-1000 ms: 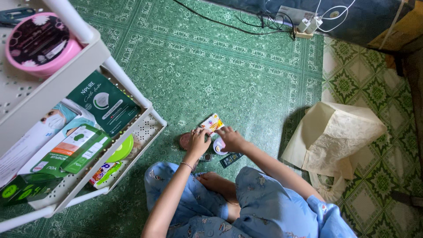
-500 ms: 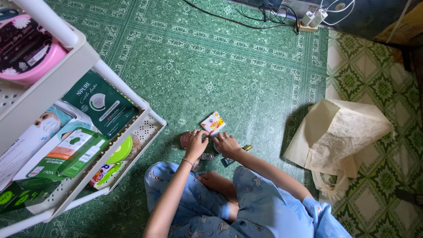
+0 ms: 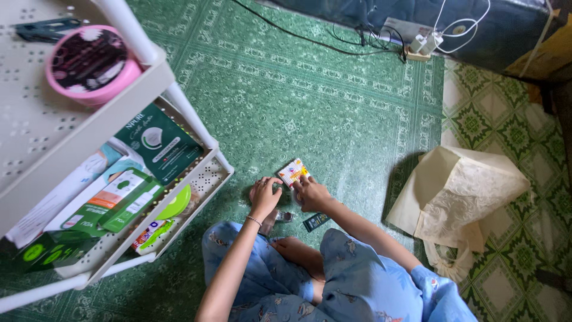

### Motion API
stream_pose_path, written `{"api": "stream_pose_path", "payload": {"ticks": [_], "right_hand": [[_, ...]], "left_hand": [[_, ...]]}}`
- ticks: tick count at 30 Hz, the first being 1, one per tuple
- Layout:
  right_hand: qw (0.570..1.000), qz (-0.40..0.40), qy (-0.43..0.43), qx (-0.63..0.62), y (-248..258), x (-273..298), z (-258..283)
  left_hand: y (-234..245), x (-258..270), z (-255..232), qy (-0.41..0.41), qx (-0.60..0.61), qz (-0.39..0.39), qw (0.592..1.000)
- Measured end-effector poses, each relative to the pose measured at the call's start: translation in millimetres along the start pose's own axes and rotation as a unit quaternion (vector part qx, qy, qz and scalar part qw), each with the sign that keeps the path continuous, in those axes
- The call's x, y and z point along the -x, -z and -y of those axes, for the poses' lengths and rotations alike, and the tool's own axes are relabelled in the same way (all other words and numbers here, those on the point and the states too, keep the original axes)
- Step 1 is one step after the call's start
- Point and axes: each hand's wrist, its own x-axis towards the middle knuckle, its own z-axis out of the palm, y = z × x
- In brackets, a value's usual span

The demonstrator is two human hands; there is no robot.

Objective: The person organizes beauty products by placing various bottles, tubes, and containers onto the middle shelf of a rolling plastic cart.

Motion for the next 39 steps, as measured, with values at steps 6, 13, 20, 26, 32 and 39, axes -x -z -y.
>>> {"api": "stream_pose_path", "payload": {"ticks": [6,13,20,26,32,39], "right_hand": [[0.997,-0.040,0.064,0.013,73,7,34],[0.988,-0.071,0.128,0.048,174,27,86],[0.973,-0.033,0.200,0.108,276,68,150],[0.963,-0.012,0.218,0.158,369,125,210],[0.952,-0.094,0.242,0.163,448,168,253],[0.920,-0.220,0.259,0.195,497,192,292]], "left_hand": [[34,-3,-8,-0.048,0.052,-0.043,0.997],[95,-1,-44,-0.071,0.054,-0.078,0.993],[183,18,-126,-0.129,0.029,-0.105,0.986],[282,39,-194,-0.221,-0.072,-0.167,0.958],[383,63,-260,-0.308,-0.204,-0.236,0.899],[521,-4,-277,-0.310,-0.280,-0.332,0.846]]}}
